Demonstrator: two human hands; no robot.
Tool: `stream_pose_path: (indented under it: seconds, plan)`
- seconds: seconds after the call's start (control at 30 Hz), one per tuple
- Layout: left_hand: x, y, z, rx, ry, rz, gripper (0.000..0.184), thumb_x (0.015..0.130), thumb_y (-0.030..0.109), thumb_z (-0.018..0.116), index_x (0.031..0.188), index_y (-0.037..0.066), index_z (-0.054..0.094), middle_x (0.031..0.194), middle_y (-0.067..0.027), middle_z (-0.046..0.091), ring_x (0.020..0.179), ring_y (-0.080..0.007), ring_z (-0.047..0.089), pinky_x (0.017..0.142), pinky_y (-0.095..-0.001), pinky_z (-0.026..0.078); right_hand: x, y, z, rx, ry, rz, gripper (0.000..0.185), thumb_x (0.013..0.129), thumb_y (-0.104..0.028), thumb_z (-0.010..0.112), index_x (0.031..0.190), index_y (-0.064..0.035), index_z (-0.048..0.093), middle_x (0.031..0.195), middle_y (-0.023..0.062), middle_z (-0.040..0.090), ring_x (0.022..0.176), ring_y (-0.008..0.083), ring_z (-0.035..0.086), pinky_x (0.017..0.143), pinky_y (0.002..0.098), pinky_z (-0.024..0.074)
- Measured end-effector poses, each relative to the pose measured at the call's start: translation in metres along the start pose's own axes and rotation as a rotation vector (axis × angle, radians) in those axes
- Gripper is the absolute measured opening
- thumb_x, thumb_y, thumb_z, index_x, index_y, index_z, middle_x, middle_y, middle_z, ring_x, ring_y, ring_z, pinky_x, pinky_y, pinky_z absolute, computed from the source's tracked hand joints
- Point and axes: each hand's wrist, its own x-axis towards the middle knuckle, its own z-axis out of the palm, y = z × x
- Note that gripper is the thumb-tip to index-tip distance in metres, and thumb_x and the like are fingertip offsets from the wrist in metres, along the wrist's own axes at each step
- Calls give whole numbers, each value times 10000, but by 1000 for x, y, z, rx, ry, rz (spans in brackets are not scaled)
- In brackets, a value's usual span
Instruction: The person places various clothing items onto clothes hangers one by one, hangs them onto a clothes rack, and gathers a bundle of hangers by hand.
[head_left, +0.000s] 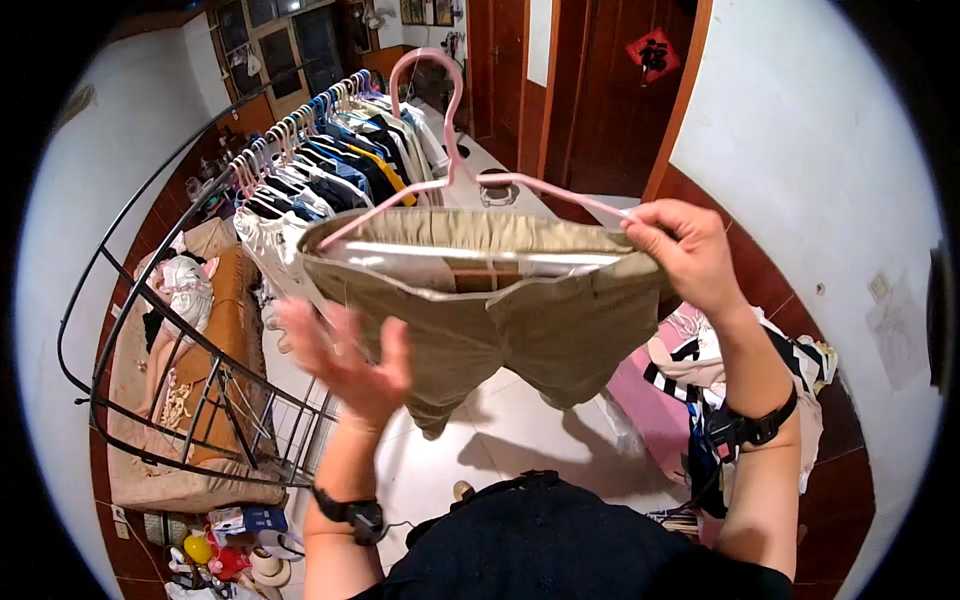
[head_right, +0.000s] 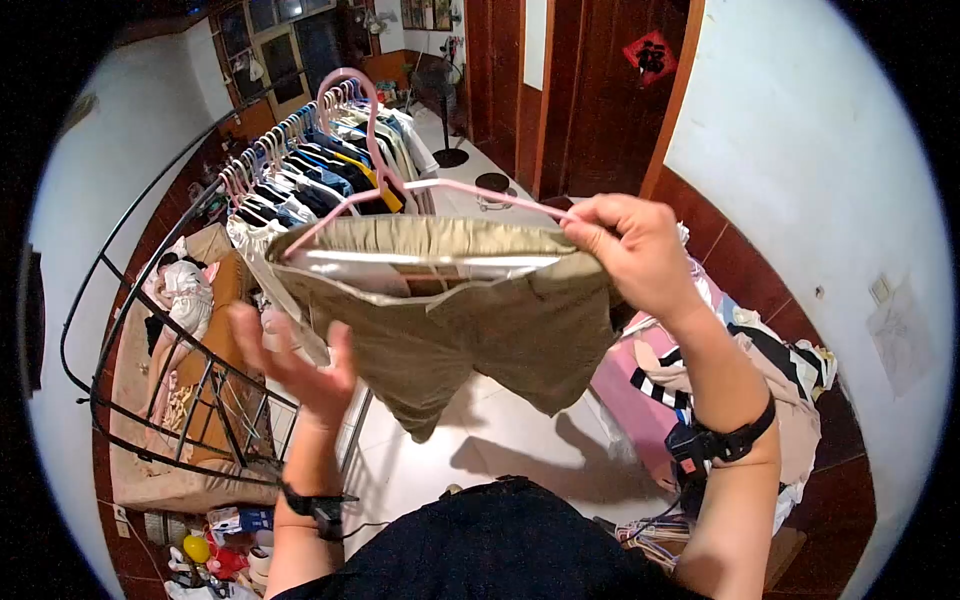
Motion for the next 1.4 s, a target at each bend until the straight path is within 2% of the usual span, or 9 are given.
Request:
stream_pose_path:
  seconds: [0.03,0.2,0.37,0.63,0.7,0.8,0.9,1.17,1.4]
  plan:
    - [-43,2,19,9,-25,85,679,788,257,730,1392,107,459,1462,-177,376,1393,-409,291,1109,-580,259,11,-7,-2,13,8,1,126,892,-93,672,908,29,696,765,25,675,721,72,581,660,241,468]
    - [-221,-26,71,-71,-1682,513,704,772,481,666,1328,66,543,1433,-212,445,1266,-371,456,1085,-526,299,58,-31,-14,89,108,1,135,918,-123,661,905,6,701,771,-10,661,695,40,553,638,208,454]
    - [-159,-39,47,-459,-1672,57,446,763,287,736,1140,75,629,1050,-131,647,934,-309,628,824,-411,472,83,-36,-7,130,149,45,154,911,-149,679,929,2,704,784,-5,664,695,48,566,640,205,462]
    - [-8,3,61,-192,-66,117,649,785,223,683,1385,93,472,1512,-205,344,1391,-392,326,1087,-537,308,108,-67,54,165,147,46,145,911,-146,678,924,-4,701,791,-13,661,714,45,565,654,202,455]
    - [-36,16,72,-420,-671,96,617,844,259,648,1402,81,456,1509,-211,341,1387,-421,313,1093,-527,311,110,-76,69,151,144,37,148,913,-144,673,919,1,700,790,-17,657,719,45,562,658,201,448]
    - [-197,7,110,-341,-904,269,634,871,322,660,1404,50,450,1447,-221,427,1325,-400,412,1078,-479,354,117,-78,84,9,167,50,171,917,-134,638,914,28,690,790,-28,640,738,40,542,676,199,427]
    - [-190,-46,47,-1344,-1680,-297,528,860,389,701,1199,-8,623,1115,-201,672,1026,-322,650,916,-412,497,110,-63,94,66,105,140,154,906,-130,650,896,16,696,806,-19,646,769,52,555,698,216,440]
    - [-124,-176,-47,-236,-464,-971,252,789,60,690,1031,18,633,914,-143,601,811,-288,588,745,-381,488,66,2,172,192,-122,94,74,825,-52,690,849,17,699,707,58,651,649,125,592,626,259,452]
    - [-110,-206,-40,148,-584,-603,744,791,87,703,1452,66,363,1478,-239,287,1324,-438,305,1100,-519,253,76,16,243,120,-279,-17,99,809,-89,699,874,-14,705,711,111,634,599,225,609,552,309,449]
